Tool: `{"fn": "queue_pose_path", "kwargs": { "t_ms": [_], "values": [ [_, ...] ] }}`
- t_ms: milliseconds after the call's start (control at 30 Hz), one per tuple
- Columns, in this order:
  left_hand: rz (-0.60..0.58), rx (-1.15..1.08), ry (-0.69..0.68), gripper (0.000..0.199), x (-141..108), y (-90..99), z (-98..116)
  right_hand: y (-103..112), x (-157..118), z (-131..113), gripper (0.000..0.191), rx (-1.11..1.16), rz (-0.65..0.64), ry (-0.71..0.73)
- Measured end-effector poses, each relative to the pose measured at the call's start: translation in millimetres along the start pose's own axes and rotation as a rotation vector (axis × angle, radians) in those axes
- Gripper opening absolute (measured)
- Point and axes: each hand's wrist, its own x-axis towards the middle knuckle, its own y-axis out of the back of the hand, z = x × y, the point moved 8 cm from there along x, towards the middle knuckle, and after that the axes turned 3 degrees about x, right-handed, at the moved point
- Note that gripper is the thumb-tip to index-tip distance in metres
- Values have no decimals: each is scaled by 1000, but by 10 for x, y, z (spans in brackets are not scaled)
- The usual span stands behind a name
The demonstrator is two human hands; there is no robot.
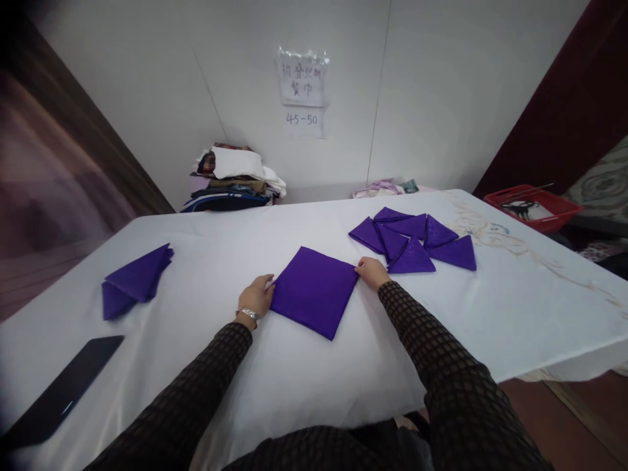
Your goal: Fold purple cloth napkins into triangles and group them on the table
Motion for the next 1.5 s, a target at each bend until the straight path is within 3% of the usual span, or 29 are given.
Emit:
{"fn": "queue_pose_path", "kwargs": {
  "t_ms": [67,167,333,400,533,633,833,933,1000,1100,1200,1333,1500],
  "values": [
    [48,4,-52,29,-40,70,80,5,-11,-12,9,-2,-2,14],
    [94,-8,-220,27,-240,133,366,-6,-29,-44,9,-41,-36,32],
    [-127,-39,-700,35,-876,-83,1054,-44,-27,-85,17,-131,-132,15],
    [-186,-32,-766,30,-1017,-144,1165,-47,-26,-102,25,-161,-174,7],
    [-210,4,-690,24,-975,-130,1065,-45,-116,-147,25,-194,-245,16],
    [-169,16,-637,27,-901,-17,816,-83,-340,-175,12,-188,-261,44],
    [-102,3,-530,41,-883,165,295,-155,-925,-180,18,-113,-215,102],
    [-32,-55,-476,36,-824,228,305,-57,-1026,-267,5,-118,-152,128],
    [23,-66,-449,30,-742,235,394,-9,-1056,-478,14,-81,-109,219],
    [42,-4,-386,33,-573,137,513,-80,-1185,-991,37,73,-86,494],
    [-16,122,-300,46,-421,-40,525,-401,-1398,-1374,54,81,-196,713],
    [-134,254,-143,67,-340,-251,348,-794,-1573,-1437,63,-107,-266,806],
    [-217,303,-89,77,-318,-333,240,-862,-1601,-1360,64,-196,-215,837]
  ]
}}
